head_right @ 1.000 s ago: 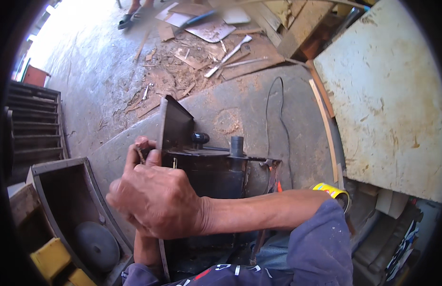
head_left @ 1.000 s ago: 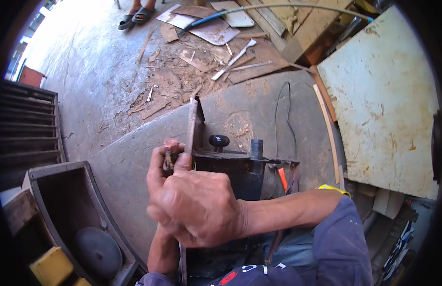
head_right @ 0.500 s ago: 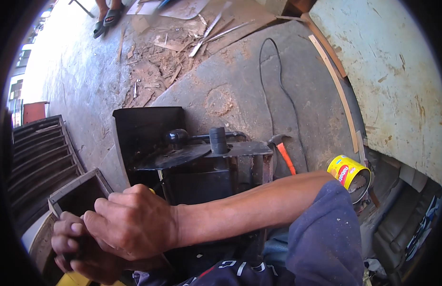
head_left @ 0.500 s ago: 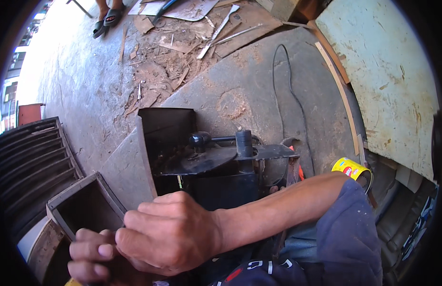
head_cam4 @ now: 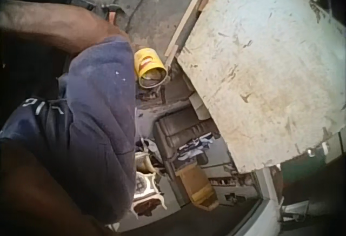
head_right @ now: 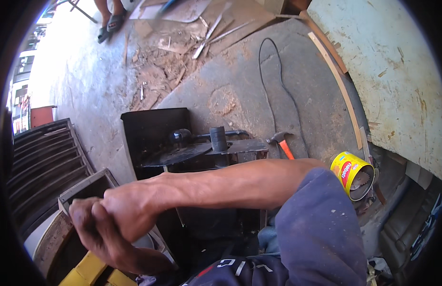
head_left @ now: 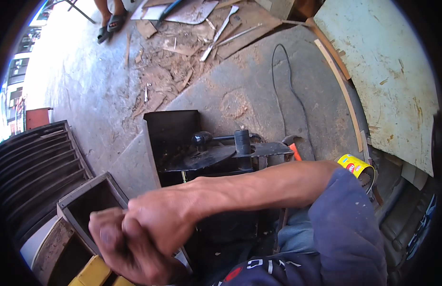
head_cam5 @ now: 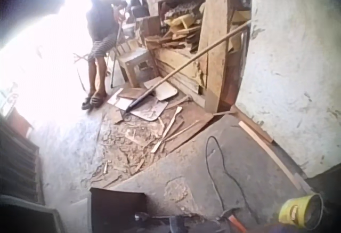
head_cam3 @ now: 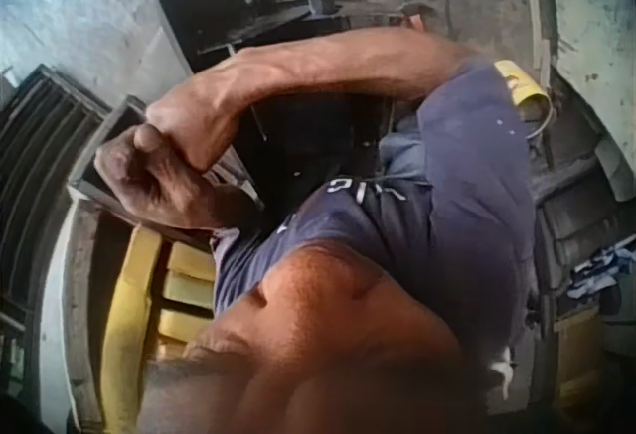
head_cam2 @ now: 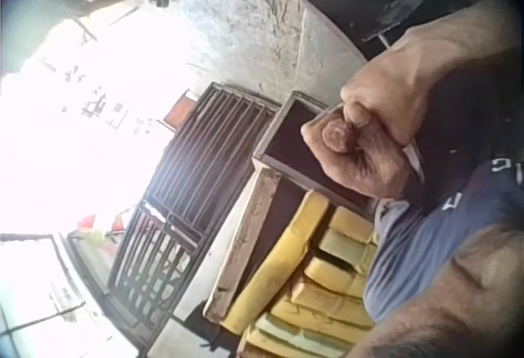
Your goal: The person repairs a small table saw by hammering pins into the frame and using pliers to adjust internal components.
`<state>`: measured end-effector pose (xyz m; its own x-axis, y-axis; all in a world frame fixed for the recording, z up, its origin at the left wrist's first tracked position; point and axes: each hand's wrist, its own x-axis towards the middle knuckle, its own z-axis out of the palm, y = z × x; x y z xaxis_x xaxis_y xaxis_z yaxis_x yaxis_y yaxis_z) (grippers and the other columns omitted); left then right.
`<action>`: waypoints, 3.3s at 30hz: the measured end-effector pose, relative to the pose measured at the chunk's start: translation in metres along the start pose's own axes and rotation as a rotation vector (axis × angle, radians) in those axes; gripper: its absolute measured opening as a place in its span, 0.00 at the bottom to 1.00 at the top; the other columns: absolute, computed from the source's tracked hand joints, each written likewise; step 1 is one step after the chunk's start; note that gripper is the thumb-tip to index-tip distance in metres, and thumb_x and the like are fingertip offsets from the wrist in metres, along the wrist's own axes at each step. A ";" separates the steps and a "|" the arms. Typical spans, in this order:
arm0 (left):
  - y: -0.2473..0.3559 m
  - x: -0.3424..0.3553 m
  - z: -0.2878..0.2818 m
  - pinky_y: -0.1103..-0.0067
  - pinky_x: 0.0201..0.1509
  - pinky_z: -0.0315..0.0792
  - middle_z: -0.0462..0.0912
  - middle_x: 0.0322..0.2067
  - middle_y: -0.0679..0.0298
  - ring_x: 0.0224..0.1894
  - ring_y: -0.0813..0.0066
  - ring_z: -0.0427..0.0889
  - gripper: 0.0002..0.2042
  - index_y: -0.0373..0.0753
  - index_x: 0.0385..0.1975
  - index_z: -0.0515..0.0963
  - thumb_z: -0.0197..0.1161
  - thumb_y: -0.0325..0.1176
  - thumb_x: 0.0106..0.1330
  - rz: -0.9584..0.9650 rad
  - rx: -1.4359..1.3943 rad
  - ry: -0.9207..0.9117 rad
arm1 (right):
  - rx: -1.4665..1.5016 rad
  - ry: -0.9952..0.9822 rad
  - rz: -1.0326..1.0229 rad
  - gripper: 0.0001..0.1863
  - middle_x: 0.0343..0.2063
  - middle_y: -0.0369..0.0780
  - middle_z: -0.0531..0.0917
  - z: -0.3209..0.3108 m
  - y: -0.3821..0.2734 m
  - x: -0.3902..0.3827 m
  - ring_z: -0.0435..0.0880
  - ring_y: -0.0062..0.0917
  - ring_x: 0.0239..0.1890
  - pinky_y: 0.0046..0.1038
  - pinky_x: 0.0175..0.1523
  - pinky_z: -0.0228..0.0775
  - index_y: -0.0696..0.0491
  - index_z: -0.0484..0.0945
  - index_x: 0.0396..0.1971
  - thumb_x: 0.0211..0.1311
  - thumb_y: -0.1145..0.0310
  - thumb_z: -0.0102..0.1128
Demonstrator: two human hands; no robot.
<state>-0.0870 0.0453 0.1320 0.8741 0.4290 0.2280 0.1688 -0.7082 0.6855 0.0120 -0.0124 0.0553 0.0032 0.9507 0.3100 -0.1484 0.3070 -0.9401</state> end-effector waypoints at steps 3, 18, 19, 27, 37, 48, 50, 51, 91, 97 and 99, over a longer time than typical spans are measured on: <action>0.008 0.012 0.008 0.80 0.46 0.63 0.67 0.29 0.65 0.35 0.78 0.65 0.11 0.29 0.33 0.70 0.61 0.32 0.68 -0.052 -0.053 0.040 | -0.212 0.228 -0.087 0.09 0.23 0.48 0.83 0.006 0.011 0.006 0.84 0.48 0.33 0.41 0.38 0.77 0.55 0.78 0.25 0.44 0.69 0.65; -0.166 -0.017 -0.086 0.76 0.40 0.75 0.83 0.34 0.58 0.35 0.72 0.80 0.12 0.30 0.41 0.77 0.62 0.36 0.73 -0.112 0.180 -0.052 | -0.430 0.854 -0.181 0.14 0.20 0.34 0.75 0.017 -0.114 -0.119 0.72 0.16 0.18 0.22 0.23 0.64 0.55 0.78 0.33 0.71 0.61 0.51; -0.182 -0.028 -0.066 0.75 0.40 0.75 0.84 0.32 0.55 0.34 0.72 0.81 0.14 0.30 0.41 0.79 0.64 0.37 0.70 -0.207 0.211 -0.187 | -0.510 0.934 -0.113 0.15 0.19 0.32 0.73 0.029 -0.150 -0.154 0.69 0.14 0.17 0.21 0.21 0.61 0.55 0.77 0.33 0.73 0.59 0.49; -0.188 -0.048 -0.071 0.72 0.38 0.75 0.83 0.26 0.51 0.29 0.64 0.84 0.16 0.32 0.39 0.81 0.68 0.41 0.65 -0.218 0.214 -0.303 | -1.004 1.264 1.332 0.19 0.29 0.43 0.84 0.062 0.019 -0.355 0.82 0.32 0.34 0.30 0.42 0.75 0.59 0.80 0.42 0.73 0.55 0.59; -0.106 -0.057 -0.026 0.66 0.38 0.75 0.76 0.37 0.53 0.35 0.62 0.81 0.16 0.34 0.44 0.75 0.60 0.43 0.73 0.135 0.061 -0.194 | -1.354 -0.163 0.228 0.24 0.55 0.40 0.78 0.141 -0.007 -0.103 0.75 0.31 0.61 0.48 0.67 0.62 0.51 0.79 0.53 0.54 0.61 0.67; -0.111 -0.075 0.015 0.58 0.35 0.79 0.71 0.42 0.49 0.34 0.45 0.82 0.12 0.40 0.45 0.74 0.64 0.32 0.66 0.145 -0.082 -0.139 | -1.345 -0.428 0.256 0.25 0.55 0.41 0.76 0.158 0.050 -0.072 0.70 0.33 0.64 0.50 0.70 0.57 0.53 0.76 0.56 0.57 0.63 0.59; -0.113 -0.075 0.012 0.58 0.35 0.79 0.71 0.42 0.49 0.34 0.45 0.82 0.12 0.40 0.45 0.74 0.65 0.32 0.65 0.153 -0.074 -0.154 | -1.276 -0.428 0.278 0.26 0.54 0.41 0.76 0.156 0.040 -0.064 0.71 0.35 0.63 0.46 0.69 0.59 0.54 0.76 0.55 0.55 0.63 0.61; -0.114 -0.076 0.010 0.58 0.35 0.79 0.71 0.42 0.49 0.34 0.45 0.82 0.12 0.40 0.46 0.74 0.65 0.31 0.65 0.156 -0.091 -0.154 | -1.272 -0.429 0.282 0.26 0.54 0.41 0.76 0.156 0.038 -0.063 0.71 0.35 0.63 0.46 0.69 0.59 0.54 0.76 0.55 0.55 0.63 0.61; -0.104 -0.070 0.010 0.68 0.43 0.67 0.68 0.36 0.53 0.36 0.55 0.70 0.07 0.32 0.40 0.66 0.59 0.22 0.68 0.170 -0.124 -0.199 | -1.132 0.015 -0.013 0.18 0.43 0.44 0.80 0.164 0.090 -0.096 0.76 0.37 0.54 0.41 0.68 0.60 0.57 0.80 0.39 0.51 0.61 0.60; -0.095 -0.070 0.003 0.61 0.39 0.71 0.71 0.40 0.49 0.37 0.46 0.77 0.08 0.33 0.40 0.67 0.59 0.20 0.66 0.116 0.005 -0.270 | -1.063 -0.065 0.050 0.18 0.43 0.44 0.80 0.160 0.077 -0.099 0.76 0.36 0.54 0.41 0.69 0.60 0.57 0.79 0.40 0.52 0.61 0.59; -0.097 -0.070 0.005 0.61 0.36 0.72 0.71 0.40 0.48 0.36 0.44 0.78 0.08 0.34 0.40 0.68 0.59 0.19 0.65 0.102 0.025 -0.302 | -1.081 -0.018 0.013 0.17 0.42 0.43 0.80 0.157 0.078 -0.099 0.76 0.34 0.53 0.40 0.67 0.61 0.56 0.79 0.39 0.52 0.61 0.57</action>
<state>-0.1619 0.0812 0.0465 0.9820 0.1725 0.0766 0.0816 -0.7541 0.6517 -0.1556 -0.0897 -0.0263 -0.0080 0.9560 0.2932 0.8027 0.1810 -0.5683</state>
